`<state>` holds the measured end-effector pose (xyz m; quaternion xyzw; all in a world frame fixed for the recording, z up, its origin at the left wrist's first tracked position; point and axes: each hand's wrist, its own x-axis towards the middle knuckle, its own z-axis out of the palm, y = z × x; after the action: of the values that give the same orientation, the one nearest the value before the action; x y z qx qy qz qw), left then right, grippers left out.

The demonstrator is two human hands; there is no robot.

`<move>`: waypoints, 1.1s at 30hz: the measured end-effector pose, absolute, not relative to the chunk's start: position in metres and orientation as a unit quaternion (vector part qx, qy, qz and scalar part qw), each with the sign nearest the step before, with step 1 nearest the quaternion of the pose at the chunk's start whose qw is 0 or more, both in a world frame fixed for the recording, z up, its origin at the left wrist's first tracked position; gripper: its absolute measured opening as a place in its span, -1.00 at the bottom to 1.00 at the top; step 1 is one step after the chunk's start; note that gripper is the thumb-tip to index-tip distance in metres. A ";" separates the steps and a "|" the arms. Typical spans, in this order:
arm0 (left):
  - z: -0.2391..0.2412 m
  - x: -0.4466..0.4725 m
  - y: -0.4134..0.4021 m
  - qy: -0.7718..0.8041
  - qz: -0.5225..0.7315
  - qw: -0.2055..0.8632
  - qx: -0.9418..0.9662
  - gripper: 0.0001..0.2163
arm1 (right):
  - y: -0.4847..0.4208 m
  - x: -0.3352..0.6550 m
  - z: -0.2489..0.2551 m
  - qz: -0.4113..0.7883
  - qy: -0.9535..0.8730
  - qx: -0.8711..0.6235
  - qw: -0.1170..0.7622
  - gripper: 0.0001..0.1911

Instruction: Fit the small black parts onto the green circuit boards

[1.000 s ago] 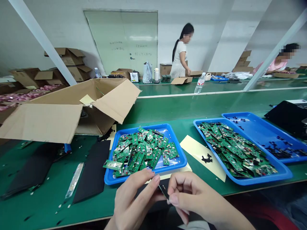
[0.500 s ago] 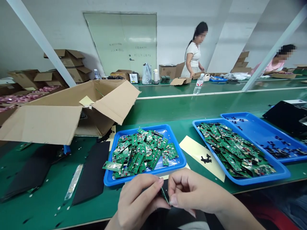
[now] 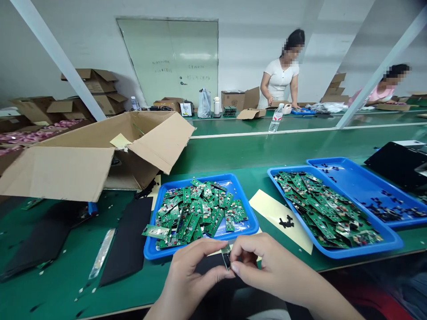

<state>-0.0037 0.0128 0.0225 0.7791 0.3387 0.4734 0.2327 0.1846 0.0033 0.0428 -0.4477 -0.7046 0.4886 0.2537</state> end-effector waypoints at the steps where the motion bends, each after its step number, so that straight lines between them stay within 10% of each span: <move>1: 0.022 -0.003 0.012 0.346 0.478 0.247 0.769 -0.78 | 0.003 0.184 0.043 0.472 -0.716 -0.447 0.254 -0.91; 10: 0.015 0.002 0.011 0.357 0.513 0.324 0.710 -0.84 | -0.004 0.184 0.037 0.214 -0.824 -0.412 0.325 -0.81; 28: 0.019 -0.002 0.007 0.347 0.404 0.650 0.542 -0.80 | 0.004 0.194 0.039 0.097 -0.867 -0.353 0.339 -0.56; 33: 0.015 0.002 0.001 0.293 0.390 0.758 0.432 -0.71 | 0.002 0.194 0.044 0.128 -0.842 -0.331 0.407 -0.78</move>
<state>0.0020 0.0013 0.0150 0.4321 0.2927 0.3903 0.7585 0.1940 0.0019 0.0437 -0.3308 -0.8419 0.1280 0.4068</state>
